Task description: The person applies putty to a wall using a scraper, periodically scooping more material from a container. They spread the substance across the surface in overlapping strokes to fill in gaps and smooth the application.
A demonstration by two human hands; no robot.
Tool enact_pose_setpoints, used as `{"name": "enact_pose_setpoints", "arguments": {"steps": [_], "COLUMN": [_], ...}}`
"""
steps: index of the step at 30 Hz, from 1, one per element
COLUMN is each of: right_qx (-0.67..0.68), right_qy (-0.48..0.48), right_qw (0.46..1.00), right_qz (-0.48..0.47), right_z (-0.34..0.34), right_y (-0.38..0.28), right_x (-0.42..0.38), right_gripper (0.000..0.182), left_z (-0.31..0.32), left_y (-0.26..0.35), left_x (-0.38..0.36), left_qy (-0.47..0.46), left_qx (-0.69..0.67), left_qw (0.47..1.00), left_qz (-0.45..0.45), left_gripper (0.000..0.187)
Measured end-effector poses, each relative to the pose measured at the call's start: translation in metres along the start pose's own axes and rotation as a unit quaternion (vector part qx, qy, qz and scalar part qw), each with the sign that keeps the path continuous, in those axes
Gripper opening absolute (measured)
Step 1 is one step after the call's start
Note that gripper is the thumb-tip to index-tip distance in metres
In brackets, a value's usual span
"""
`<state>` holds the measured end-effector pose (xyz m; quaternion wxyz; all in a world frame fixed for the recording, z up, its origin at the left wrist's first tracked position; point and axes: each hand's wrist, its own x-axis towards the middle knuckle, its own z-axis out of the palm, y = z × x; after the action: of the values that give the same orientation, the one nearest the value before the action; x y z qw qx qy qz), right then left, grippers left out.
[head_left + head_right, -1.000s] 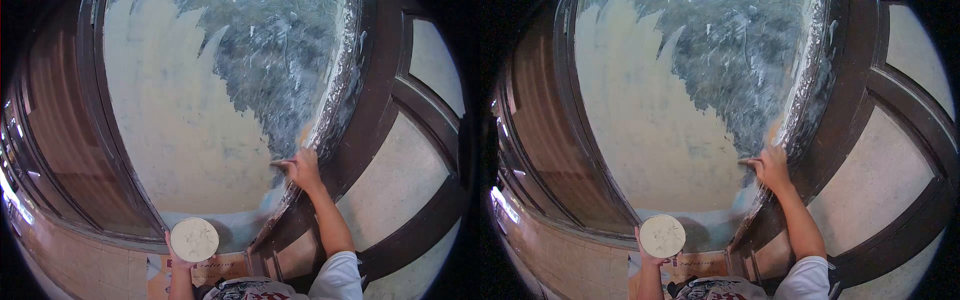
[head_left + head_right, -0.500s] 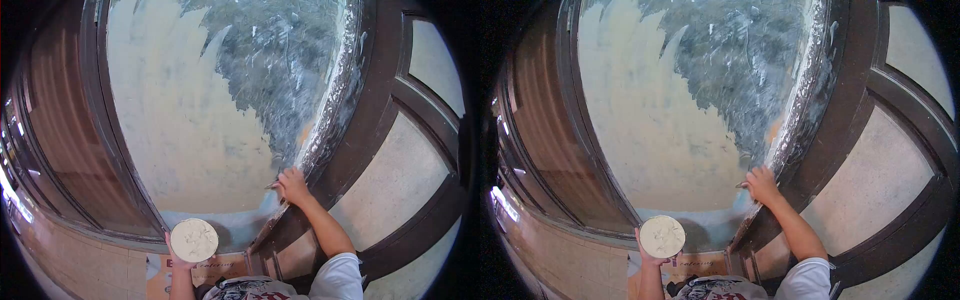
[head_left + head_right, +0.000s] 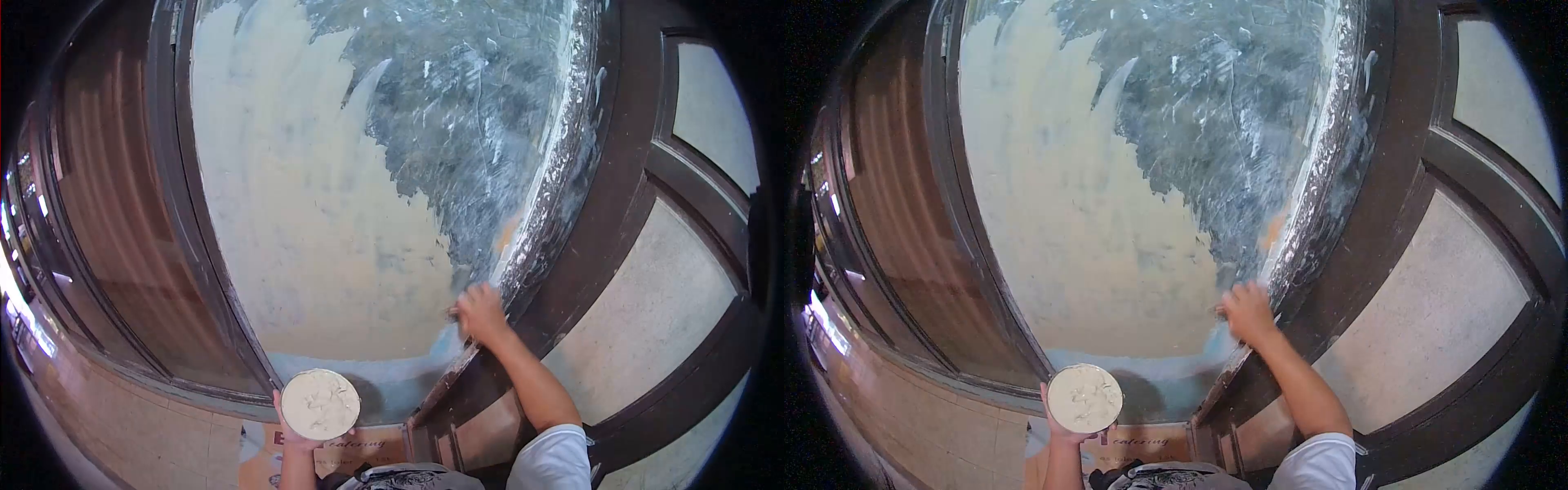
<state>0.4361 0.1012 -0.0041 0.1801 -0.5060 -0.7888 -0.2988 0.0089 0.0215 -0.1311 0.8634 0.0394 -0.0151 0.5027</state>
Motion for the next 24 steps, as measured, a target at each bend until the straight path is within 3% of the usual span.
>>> {"name": "enact_pose_setpoints", "arguments": {"steps": [2, 6, 8, 11, 13, 16, 20, 22, 24], "right_qx": [-0.008, 0.01, 0.022, 0.026, 0.009, 0.015, 0.044, 0.036, 0.017], "right_qy": [0.119, 0.212, 0.059, 0.054, 0.096, 0.159, 0.086, -0.01, -0.012], "right_qw": [0.989, 0.969, 0.995, 0.998, 0.993, 0.979, 0.991, 0.999, 0.999], "right_qz": [0.085, 0.123, 0.073, 0.027, 0.065, 0.13, 0.095, 0.032, 0.038], "right_z": [-0.038, -0.055, -0.026, 0.013, -0.011, -0.042, -0.006, 0.02, 0.018], "right_y": [0.014, 0.017, -0.004, -0.011, 0.001, 0.009, -0.006, -0.018, -0.01], "right_x": [0.03, 0.03, 0.002, -0.017, 0.009, 0.025, -0.01, -0.028, -0.015], "right_gripper": [0.023, 0.021, 0.021, 0.023, 0.024, 0.023, 0.021, 0.019, 0.019], "left_z": [-0.013, 0.005, 0.006, -0.001, -0.001, -0.01, -0.002, -0.005, 0.001], "left_y": [0.003, -0.004, -0.005, -0.005, -0.003, 0.0, -0.006, -0.006, -0.007], "left_x": [0.003, 0.002, 0.001, 0.002, 0.005, 0.005, 0.006, 0.004, 0.003], "left_qy": [0.041, 0.002, 0.036, -0.034, -0.068, 0.043, 0.022, 0.008, 0.035], "left_qx": [0.036, 0.043, -0.042, 0.047, 0.069, 0.035, 0.048, 0.042, 0.022], "left_qw": [0.998, 0.999, 0.998, 0.998, 0.995, 0.998, 0.998, 0.999, 0.999], "left_qz": [0.021, 0.004, 0.014, 0.006, -0.007, 0.008, 0.019, 0.008, 0.012], "left_gripper": [0.097, 0.096, 0.096, 0.096, 0.097, 0.098, 0.099, 0.098, 0.096]}}
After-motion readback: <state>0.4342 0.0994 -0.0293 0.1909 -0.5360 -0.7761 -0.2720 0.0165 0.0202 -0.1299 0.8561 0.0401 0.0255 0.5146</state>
